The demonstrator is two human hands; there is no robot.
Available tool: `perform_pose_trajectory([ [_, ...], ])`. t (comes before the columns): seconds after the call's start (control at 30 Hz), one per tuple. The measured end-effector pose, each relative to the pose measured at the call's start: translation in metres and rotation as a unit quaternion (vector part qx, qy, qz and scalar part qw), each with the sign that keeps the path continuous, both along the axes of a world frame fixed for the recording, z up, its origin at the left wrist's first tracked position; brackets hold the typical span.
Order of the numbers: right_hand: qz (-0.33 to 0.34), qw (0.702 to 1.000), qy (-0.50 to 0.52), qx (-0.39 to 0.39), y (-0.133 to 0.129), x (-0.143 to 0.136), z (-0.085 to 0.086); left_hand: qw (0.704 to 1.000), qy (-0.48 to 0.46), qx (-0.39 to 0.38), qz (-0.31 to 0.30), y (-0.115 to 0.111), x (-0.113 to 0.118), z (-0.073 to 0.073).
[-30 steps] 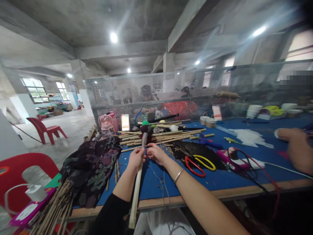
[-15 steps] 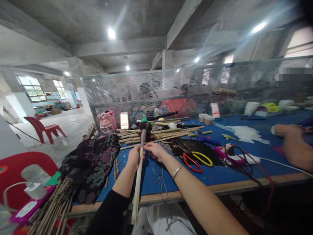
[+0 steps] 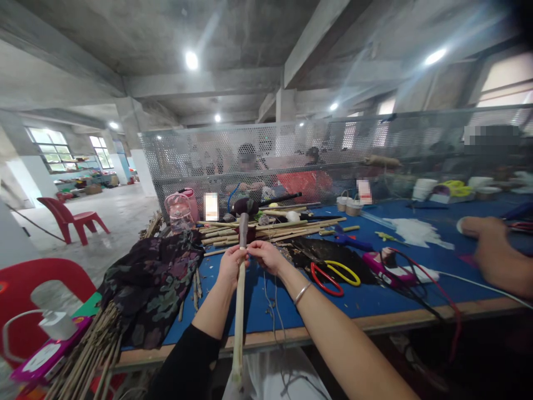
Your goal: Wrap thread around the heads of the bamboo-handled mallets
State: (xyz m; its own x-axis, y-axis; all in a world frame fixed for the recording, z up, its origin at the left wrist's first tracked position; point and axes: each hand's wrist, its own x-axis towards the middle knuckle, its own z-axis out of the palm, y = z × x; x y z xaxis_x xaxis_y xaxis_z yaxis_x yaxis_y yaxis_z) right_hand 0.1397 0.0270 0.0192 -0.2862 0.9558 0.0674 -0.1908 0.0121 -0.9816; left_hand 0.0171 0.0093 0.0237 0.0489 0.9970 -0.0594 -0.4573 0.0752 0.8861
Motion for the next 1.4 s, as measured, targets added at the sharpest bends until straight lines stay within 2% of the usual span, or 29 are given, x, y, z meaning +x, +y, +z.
perform_pose_trajectory([
  [0.17, -0.025, 1.000, 0.014, 0.009, 0.004, 0.002, -0.001, 0.999, -0.034, -0.003, 0.010, -0.002, 0.003, 0.003],
  [0.3, 0.048, 0.998, 0.027, -0.001, 0.003, 0.007, 0.000, 1.000, -0.025, -0.005, -0.001, -0.002, 0.006, -0.001],
  [0.37, 0.077, 0.997, 0.019, -0.011, 0.004, 0.012, 0.000, 1.000, 0.017, 0.001, -0.016, -0.003, 0.008, -0.006],
  [0.47, 0.059, 0.998, 0.000, -0.015, 0.005, 0.021, -0.001, 0.990, 0.130, 0.047, -0.019, -0.005, 0.011, -0.016],
  [0.57, 0.026, 0.999, -0.039, -0.020, 0.007, 0.024, -0.001, 0.953, 0.268, 0.126, 0.061, -0.005, 0.012, -0.023],
  [0.63, 0.011, 0.998, -0.063, -0.019, 0.008, 0.024, -0.001, 0.926, 0.335, 0.153, 0.081, -0.002, 0.011, -0.020],
  [0.73, 0.000, 0.997, -0.071, -0.012, 0.010, 0.023, -0.002, 0.898, 0.416, 0.141, 0.011, 0.007, 0.007, -0.007],
  [0.77, -0.003, 0.998, -0.069, -0.012, 0.011, 0.023, -0.003, 0.896, 0.427, 0.122, -0.032, 0.010, 0.005, -0.003],
  [0.83, 0.001, 0.998, -0.059, -0.017, 0.012, 0.026, -0.004, 0.916, 0.377, 0.071, -0.118, 0.015, 0.004, 0.003],
  [0.9, 0.024, 0.998, -0.051, -0.022, 0.013, 0.031, -0.006, 0.947, 0.260, 0.035, -0.185, 0.017, 0.003, 0.002],
  [1.03, 0.113, 0.993, -0.038, -0.012, 0.014, 0.038, -0.008, 0.962, 0.117, 0.011, -0.245, 0.012, -0.002, -0.011],
  [1.13, 0.130, 0.991, -0.025, 0.007, 0.014, 0.037, -0.009, 0.959, 0.064, 0.006, -0.277, 0.008, -0.008, -0.015],
  [1.23, 0.112, 0.993, -0.032, 0.014, 0.013, 0.034, -0.011, 0.957, 0.073, 0.008, -0.280, 0.008, -0.012, -0.017],
  [1.4, 0.067, 0.996, -0.060, 0.014, 0.009, 0.029, -0.011, 0.963, 0.190, 0.035, -0.186, 0.011, -0.012, -0.022],
])
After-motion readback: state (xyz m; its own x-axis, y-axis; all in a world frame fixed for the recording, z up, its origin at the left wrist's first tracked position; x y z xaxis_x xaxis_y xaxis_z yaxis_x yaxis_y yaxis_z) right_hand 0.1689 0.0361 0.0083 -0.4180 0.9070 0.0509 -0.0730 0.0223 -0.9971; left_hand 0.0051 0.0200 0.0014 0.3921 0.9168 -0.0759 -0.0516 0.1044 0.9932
